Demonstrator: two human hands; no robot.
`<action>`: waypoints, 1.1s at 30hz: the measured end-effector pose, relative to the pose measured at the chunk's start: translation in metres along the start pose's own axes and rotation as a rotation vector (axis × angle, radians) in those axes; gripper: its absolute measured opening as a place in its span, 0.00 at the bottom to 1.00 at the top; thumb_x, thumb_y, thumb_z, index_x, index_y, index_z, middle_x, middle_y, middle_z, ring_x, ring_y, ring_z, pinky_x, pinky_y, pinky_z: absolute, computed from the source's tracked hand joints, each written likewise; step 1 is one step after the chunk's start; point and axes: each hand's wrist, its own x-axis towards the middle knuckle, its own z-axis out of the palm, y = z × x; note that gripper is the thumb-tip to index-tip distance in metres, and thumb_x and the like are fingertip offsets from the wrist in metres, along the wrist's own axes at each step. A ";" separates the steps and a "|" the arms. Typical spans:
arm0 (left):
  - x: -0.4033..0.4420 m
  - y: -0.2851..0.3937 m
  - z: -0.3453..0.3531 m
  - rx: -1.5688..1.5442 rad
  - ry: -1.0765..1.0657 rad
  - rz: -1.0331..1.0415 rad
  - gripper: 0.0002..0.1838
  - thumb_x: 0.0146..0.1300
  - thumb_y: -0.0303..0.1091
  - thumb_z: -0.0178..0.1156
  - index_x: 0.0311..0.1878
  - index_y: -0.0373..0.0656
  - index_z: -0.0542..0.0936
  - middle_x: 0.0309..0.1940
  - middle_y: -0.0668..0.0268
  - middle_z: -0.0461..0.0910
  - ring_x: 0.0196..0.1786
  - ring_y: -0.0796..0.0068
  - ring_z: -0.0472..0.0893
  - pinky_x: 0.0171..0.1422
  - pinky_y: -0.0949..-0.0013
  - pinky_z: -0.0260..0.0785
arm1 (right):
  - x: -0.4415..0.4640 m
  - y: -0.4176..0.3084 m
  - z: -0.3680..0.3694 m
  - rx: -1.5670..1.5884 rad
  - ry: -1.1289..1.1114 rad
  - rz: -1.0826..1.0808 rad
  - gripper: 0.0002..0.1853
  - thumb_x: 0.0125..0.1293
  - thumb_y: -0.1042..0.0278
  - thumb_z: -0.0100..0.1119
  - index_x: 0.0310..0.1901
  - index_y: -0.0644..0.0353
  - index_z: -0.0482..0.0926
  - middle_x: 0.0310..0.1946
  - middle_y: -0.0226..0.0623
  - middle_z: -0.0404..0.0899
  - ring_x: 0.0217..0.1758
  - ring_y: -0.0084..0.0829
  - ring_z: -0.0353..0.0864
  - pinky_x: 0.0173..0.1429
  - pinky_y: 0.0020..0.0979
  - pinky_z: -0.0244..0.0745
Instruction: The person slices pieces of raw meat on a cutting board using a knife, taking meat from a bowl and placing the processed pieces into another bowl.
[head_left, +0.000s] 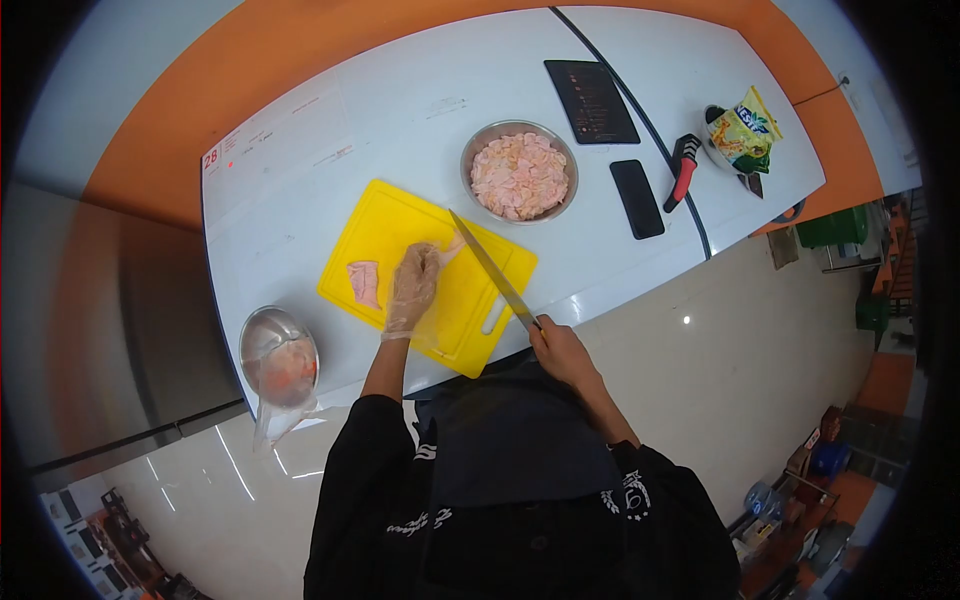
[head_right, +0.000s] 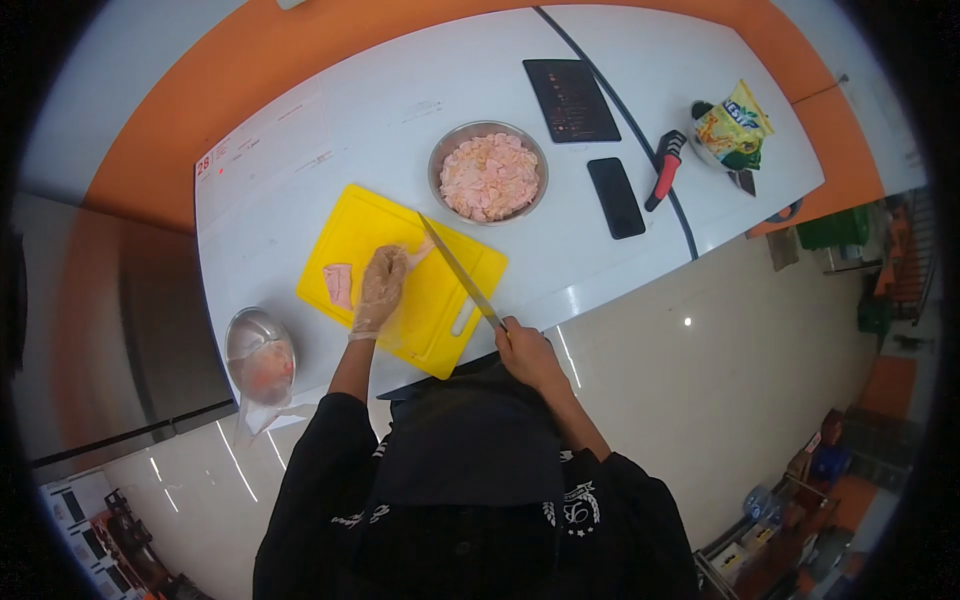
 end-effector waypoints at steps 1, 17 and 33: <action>0.000 -0.004 0.002 -0.040 0.019 0.045 0.12 0.72 0.34 0.55 0.50 0.35 0.77 0.43 0.55 0.81 0.46 0.64 0.80 0.54 0.65 0.71 | -0.001 0.000 -0.001 0.018 0.006 -0.006 0.15 0.74 0.60 0.51 0.48 0.66 0.74 0.30 0.60 0.81 0.37 0.62 0.80 0.42 0.54 0.73; 0.020 0.005 0.002 -0.382 -0.020 -0.268 0.16 0.71 0.33 0.58 0.59 0.38 0.75 0.46 0.69 0.79 0.45 0.81 0.77 0.52 0.77 0.71 | -0.007 -0.010 -0.014 0.110 0.029 0.034 0.14 0.73 0.61 0.51 0.45 0.66 0.73 0.29 0.59 0.80 0.38 0.62 0.80 0.42 0.56 0.72; 0.011 -0.058 -0.011 -0.219 0.215 -0.228 0.16 0.67 0.32 0.63 0.55 0.33 0.78 0.47 0.60 0.83 0.49 0.70 0.81 0.55 0.70 0.73 | 0.030 -0.031 0.017 -0.024 -0.066 0.021 0.18 0.75 0.55 0.46 0.47 0.66 0.72 0.33 0.65 0.81 0.40 0.67 0.80 0.47 0.62 0.72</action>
